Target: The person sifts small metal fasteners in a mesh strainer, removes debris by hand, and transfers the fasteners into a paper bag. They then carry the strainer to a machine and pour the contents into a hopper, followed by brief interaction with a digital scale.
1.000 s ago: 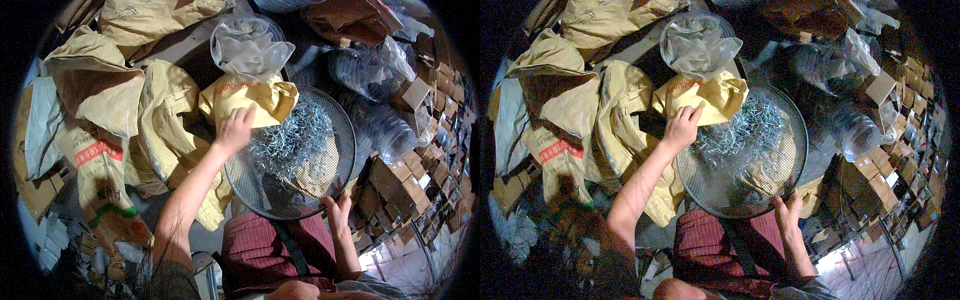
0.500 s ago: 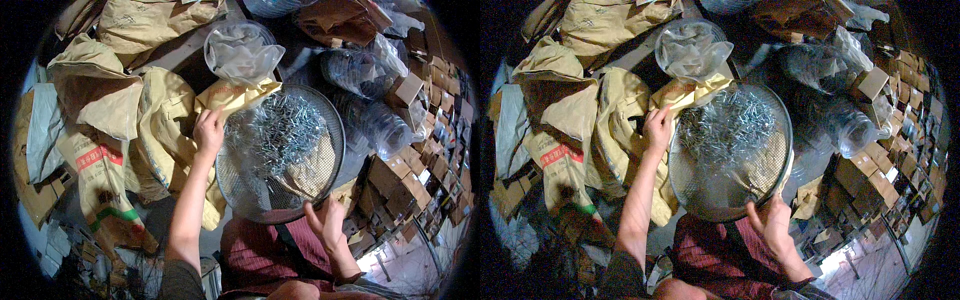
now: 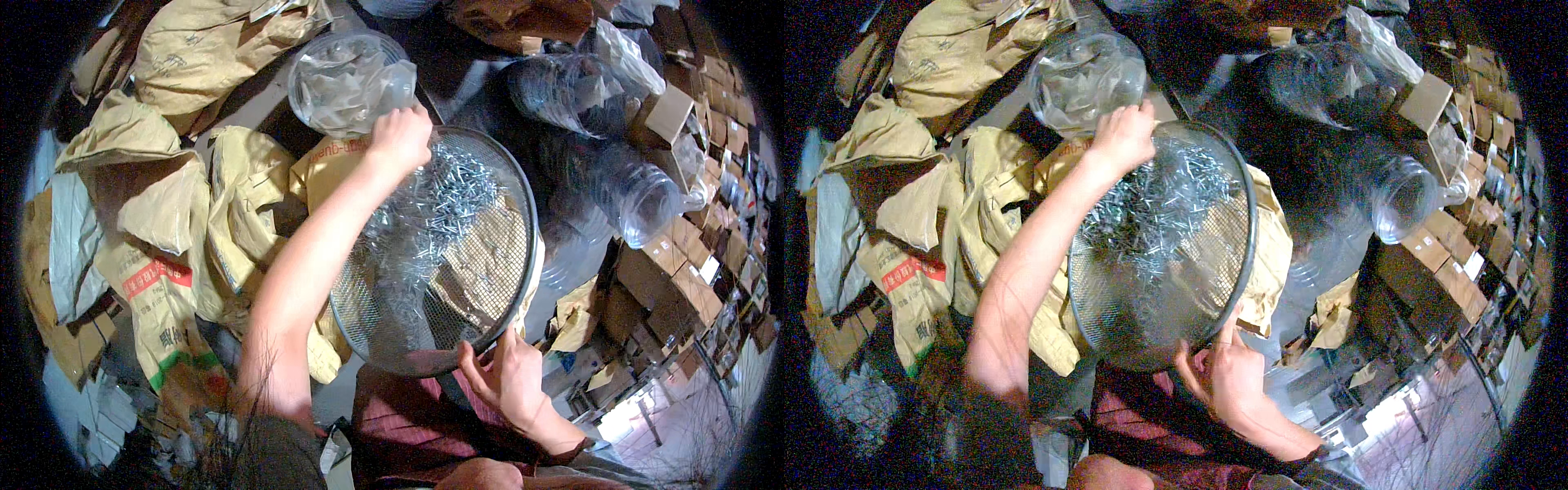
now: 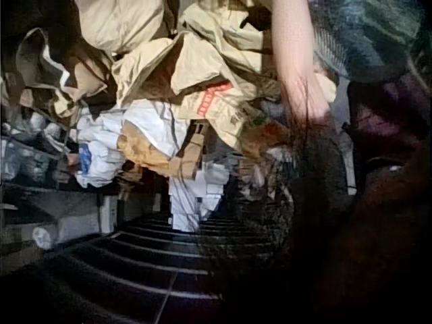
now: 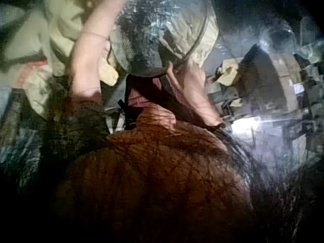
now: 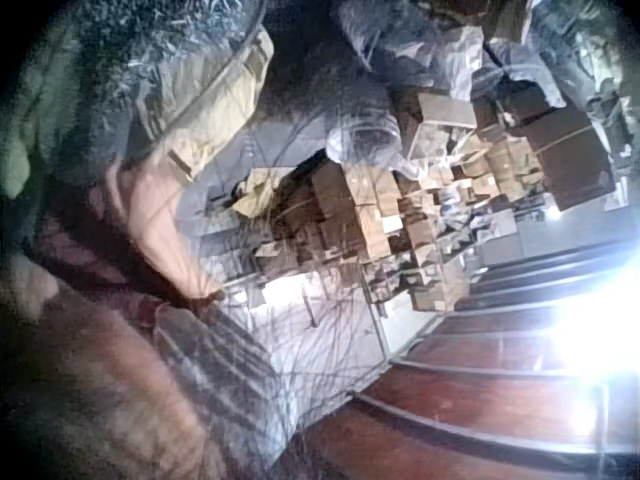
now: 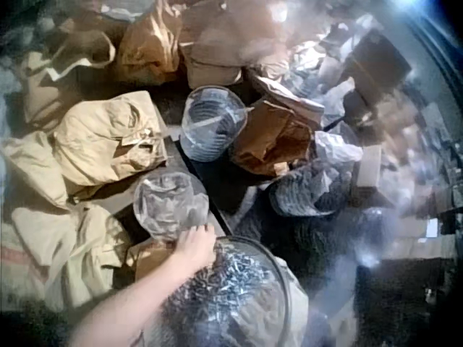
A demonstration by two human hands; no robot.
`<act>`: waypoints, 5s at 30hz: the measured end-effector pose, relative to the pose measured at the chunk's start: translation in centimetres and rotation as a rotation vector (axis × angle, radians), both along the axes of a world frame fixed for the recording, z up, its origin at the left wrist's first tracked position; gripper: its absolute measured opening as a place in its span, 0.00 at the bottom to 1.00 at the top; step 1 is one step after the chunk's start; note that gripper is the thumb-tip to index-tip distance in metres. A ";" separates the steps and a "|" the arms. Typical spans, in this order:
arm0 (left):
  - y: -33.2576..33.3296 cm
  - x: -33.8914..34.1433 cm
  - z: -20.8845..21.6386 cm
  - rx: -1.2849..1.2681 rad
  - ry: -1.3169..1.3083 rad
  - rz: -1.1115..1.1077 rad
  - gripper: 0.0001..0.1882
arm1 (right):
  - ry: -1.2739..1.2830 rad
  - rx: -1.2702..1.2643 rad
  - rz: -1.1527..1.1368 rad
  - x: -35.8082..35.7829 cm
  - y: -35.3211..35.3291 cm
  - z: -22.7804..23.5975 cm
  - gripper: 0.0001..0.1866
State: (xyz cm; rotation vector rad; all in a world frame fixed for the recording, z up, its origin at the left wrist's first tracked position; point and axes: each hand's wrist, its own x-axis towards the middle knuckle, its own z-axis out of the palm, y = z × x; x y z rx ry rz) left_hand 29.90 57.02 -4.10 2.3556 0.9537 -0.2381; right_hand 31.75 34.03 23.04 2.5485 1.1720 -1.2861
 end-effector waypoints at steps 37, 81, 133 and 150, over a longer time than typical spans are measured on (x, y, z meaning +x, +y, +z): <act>3.6 -1.1 0.4 -0.025 -0.144 -0.243 0.10 | 0.266 0.358 -0.280 -2.7 -2.2 3.1 0.27; -15.2 -26.1 -5.0 -0.101 0.286 0.448 0.13 | 0.121 0.587 0.915 3.2 7.4 -1.1 0.15; -20.9 -35.8 -18.4 -0.289 -0.358 0.568 0.08 | 0.406 0.463 1.451 -0.2 18.4 0.8 0.32; -15.1 -30.8 -3.5 -0.647 -0.335 0.938 0.21 | 0.275 0.211 1.491 -0.2 21.7 5.0 0.34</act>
